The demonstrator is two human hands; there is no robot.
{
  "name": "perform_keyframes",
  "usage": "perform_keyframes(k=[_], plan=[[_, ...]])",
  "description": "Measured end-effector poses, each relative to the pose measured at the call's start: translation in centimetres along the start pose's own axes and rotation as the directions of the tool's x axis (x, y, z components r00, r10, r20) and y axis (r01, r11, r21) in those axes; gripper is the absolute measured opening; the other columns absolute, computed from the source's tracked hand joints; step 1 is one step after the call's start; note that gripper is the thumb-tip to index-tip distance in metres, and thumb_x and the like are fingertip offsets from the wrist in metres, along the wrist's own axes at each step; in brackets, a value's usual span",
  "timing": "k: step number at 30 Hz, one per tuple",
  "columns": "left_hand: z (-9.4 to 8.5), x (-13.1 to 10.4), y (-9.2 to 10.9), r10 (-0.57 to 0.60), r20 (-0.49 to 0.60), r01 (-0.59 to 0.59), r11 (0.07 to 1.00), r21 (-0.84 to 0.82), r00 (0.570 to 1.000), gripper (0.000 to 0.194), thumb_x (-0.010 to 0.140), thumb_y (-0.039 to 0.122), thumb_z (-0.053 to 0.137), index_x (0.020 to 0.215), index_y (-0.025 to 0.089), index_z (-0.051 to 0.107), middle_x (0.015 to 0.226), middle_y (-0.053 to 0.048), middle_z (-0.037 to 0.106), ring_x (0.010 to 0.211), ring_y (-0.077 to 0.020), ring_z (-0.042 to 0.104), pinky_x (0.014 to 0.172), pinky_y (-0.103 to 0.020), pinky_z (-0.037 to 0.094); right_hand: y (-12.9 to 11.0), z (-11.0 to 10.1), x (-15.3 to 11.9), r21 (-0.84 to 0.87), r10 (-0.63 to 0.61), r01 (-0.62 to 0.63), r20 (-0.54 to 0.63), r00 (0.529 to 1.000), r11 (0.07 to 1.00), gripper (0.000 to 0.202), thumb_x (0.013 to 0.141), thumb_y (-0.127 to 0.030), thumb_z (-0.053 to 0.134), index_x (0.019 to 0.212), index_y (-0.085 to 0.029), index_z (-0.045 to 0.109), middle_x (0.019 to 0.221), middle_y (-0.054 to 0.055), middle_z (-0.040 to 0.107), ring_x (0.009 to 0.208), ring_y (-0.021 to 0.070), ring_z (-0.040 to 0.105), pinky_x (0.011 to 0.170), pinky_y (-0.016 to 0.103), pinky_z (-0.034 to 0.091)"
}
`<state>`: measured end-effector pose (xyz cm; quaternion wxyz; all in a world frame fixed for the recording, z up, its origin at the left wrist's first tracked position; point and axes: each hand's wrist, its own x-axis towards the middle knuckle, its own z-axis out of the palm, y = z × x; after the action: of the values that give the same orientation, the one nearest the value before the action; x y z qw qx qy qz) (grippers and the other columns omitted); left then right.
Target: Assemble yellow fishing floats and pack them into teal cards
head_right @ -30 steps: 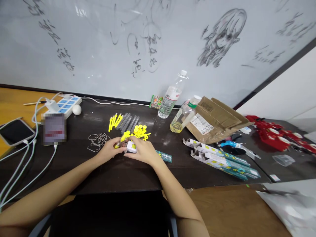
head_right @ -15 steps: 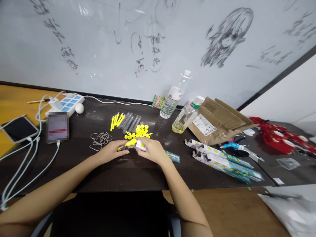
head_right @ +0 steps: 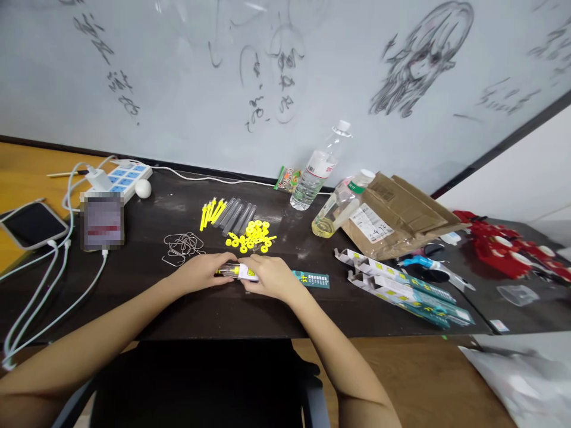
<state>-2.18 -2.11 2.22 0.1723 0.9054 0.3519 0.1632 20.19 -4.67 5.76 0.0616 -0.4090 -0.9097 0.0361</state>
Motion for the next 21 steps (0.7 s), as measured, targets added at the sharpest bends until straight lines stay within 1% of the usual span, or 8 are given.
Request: perform_keyframes(k=[4, 9, 12, 14, 16, 18, 19, 21], plan=[[-0.4, -0.1, 1.1, 0.022, -0.039, -0.020, 0.999, 0.036, 0.999, 0.035, 0.078, 0.028, 0.056, 0.110, 0.018, 0.047, 0.098, -0.006, 0.062, 0.081, -0.0205, 0.063, 0.066, -0.029, 0.048, -0.7, 0.4, 0.5, -0.042, -0.013, 0.014, 0.026, 1.000, 0.999, 0.043, 0.084, -0.034, 0.055, 0.124, -0.018, 0.052, 0.099, 0.007, 0.065, 0.090, 0.0207, 0.063, 0.075, 0.029, 0.046], [-0.6, -0.3, 1.9, 0.110, -0.116, -0.103, 0.993, 0.062, 0.987, 0.040, 0.073, 0.012, 0.045, 0.113, 0.016, 0.044, 0.112, -0.009, 0.055, 0.090, -0.0191, 0.060, 0.072, -0.029, 0.049, -1.8, 1.2, 1.6, -0.059, 0.003, -0.001, 0.031, 1.000, 0.998, 0.038, 0.085, -0.033, 0.054, 0.118, -0.014, 0.053, 0.102, 0.011, 0.066, 0.092, 0.0216, 0.063, 0.076, 0.029, 0.046], [-0.9, -0.3, 1.7, 0.159, -0.159, -0.146, 0.985, 0.089, 0.974, 0.042, 0.075, 0.012, 0.044, 0.116, 0.017, 0.044, 0.118, -0.010, 0.053, 0.097, -0.0197, 0.059, 0.076, -0.029, 0.050, -2.0, 1.5, 2.1, -0.028, 0.012, -0.011, 0.016, 1.000, 1.000, 0.033, 0.085, -0.031, 0.054, 0.113, -0.015, 0.054, 0.104, 0.010, 0.066, 0.093, 0.0212, 0.063, 0.076, 0.028, 0.045], [-1.2, -0.2, 1.3, 0.158, -0.216, -0.136, 0.984, 0.113, 0.963, 0.039, 0.078, 0.015, 0.046, 0.116, 0.018, 0.046, 0.119, -0.009, 0.055, 0.101, -0.0213, 0.058, 0.080, -0.032, 0.049, -1.8, 1.5, 2.1, 0.009, 0.039, -0.039, -0.002, 0.999, 0.999, 0.029, 0.085, -0.031, 0.054, 0.110, -0.016, 0.055, 0.103, 0.009, 0.067, 0.092, 0.0204, 0.064, 0.076, 0.028, 0.045], [-1.5, -0.2, 0.9, 0.106, -0.322, -0.078, 0.992, 0.097, 0.941, 0.033, 0.081, 0.020, 0.050, 0.114, 0.019, 0.049, 0.113, -0.008, 0.058, 0.102, -0.0224, 0.058, 0.084, -0.036, 0.047, -1.4, 1.2, 1.9, 0.049, 0.074, -0.073, -0.020, 0.997, 0.996, 0.027, 0.085, -0.032, 0.054, 0.108, -0.018, 0.056, 0.102, 0.007, 0.067, 0.090, 0.0194, 0.064, 0.075, 0.027, 0.044], [-1.7, -0.1, 0.6, -0.014, -0.436, 0.012, 1.000, -0.008, 0.900, 0.029, 0.084, 0.026, 0.051, 0.112, 0.018, 0.050, 0.104, -0.006, 0.061, 0.098, -0.0211, 0.059, 0.085, -0.036, 0.046, -0.9, 0.8, 1.6, 0.077, 0.114, -0.110, -0.036, 0.993, 0.991, 0.026, 0.085, -0.033, 0.055, 0.107, -0.019, 0.057, 0.099, 0.006, 0.068, 0.087, 0.0188, 0.064, 0.074, 0.026, 0.044], [-1.8, -0.1, 0.5, -0.090, -0.469, 0.057, 0.995, -0.085, 0.879, 0.028, 0.085, 0.029, 0.051, 0.111, 0.018, 0.050, 0.100, -0.005, 0.062, 0.094, -0.0196, 0.059, 0.083, -0.034, 0.046, -0.6, 0.6, 1.4, 0.087, 0.135, -0.131, -0.048, 0.990, 0.988, 0.027, 0.085, -0.033, 0.055, 0.107, -0.020, 0.058, 0.099, 0.006, 0.068, 0.086, 0.0188, 0.065, 0.073, 0.026, 0.044], [-1.7, -0.1, 0.3, -0.227, -0.474, 0.124, 0.963, -0.238, 0.851, 0.027, 0.087, 0.032, 0.050, 0.110, 0.018, 0.051, 0.093, -0.003, 0.062, 0.083, -0.0164, 0.059, 0.075, -0.031, 0.046, -0.2, 0.3, 1.0, 0.105, 0.179, -0.170, -0.081, 0.981, 0.980, 0.030, 0.084, -0.034, 0.055, 0.111, -0.020, 0.057, 0.101, 0.007, 0.068, 0.087, 0.0198, 0.065, 0.073, 0.026, 0.044]])
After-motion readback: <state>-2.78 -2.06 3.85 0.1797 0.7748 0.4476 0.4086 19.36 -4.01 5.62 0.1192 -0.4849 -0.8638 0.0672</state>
